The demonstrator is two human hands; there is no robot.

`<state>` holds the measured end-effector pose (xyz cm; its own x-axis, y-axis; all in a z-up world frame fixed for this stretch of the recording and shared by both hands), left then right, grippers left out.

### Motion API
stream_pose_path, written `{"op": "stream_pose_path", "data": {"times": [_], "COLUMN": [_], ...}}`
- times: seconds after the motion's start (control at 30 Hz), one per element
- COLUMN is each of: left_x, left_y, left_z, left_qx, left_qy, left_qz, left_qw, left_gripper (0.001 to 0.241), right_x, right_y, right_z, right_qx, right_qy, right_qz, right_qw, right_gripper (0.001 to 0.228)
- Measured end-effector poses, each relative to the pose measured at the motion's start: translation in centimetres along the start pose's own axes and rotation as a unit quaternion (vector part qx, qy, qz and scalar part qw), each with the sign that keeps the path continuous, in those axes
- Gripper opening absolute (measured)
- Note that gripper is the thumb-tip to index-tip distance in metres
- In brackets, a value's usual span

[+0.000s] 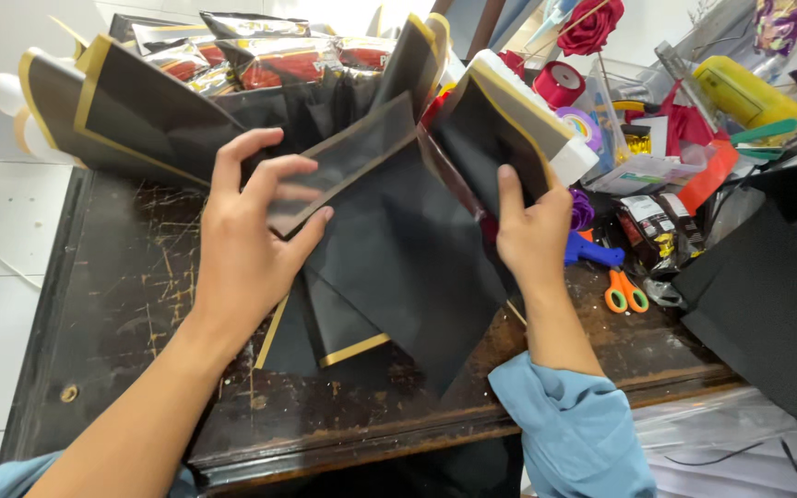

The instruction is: The person constructs a snack bouquet by selecting materials from a cluttered workstation, cutting black wrapping paper with shears, and taping the paper around a base of snack bags to form a bouquet structure.

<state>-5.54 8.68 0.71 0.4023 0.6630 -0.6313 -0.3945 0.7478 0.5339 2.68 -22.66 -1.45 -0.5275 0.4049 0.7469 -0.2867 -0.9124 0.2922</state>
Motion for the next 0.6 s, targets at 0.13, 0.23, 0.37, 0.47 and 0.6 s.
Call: {"op": "stream_pose_path", "data": {"times": [0.13, 0.23, 0.37, 0.47, 0.6], "left_x": [-0.4, 0.0, 0.2, 0.3, -0.5], "left_y": [-0.1, -1.2, -2.0, -2.6, -3.0], "left_z": [0.1, 0.5, 0.6, 0.8, 0.3], "left_qx": [-0.003, 0.014, 0.018, 0.016, 0.012], "left_qy": [-0.042, -0.049, -0.070, -0.086, -0.107], "left_qz": [0.000, 0.007, 0.032, 0.043, 0.086], "left_qw": [0.999, 0.999, 0.997, 0.995, 0.991], "left_gripper": [0.022, 0.015, 0.013, 0.017, 0.044], "right_x": [0.5, 1.5, 1.4, 0.6, -0.5], "right_y": [-0.4, -0.9, -1.2, -0.7, 0.4], "right_z": [-0.1, 0.2, 0.5, 0.8, 0.5], "right_qx": [0.006, 0.011, 0.021, -0.007, -0.058], "right_qy": [-0.017, -0.038, -0.084, -0.103, -0.048], "right_qz": [-0.014, -0.013, -0.010, -0.018, 0.017], "right_qw": [1.000, 0.999, 0.996, 0.995, 0.997], "right_gripper": [0.045, 0.039, 0.033, 0.034, 0.039]}}
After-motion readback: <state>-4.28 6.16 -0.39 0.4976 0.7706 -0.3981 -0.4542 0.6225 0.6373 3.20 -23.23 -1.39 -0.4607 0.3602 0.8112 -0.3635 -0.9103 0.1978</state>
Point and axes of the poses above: each hand's wrist, its own z-axis towards the middle knuckle, its own y-axis out of the back of the hand, x = y × z, the point moved 3 cm from there along z, towards the middle knuckle, and after that the axes turned 10 degrees about z, right-handed, at the moved point
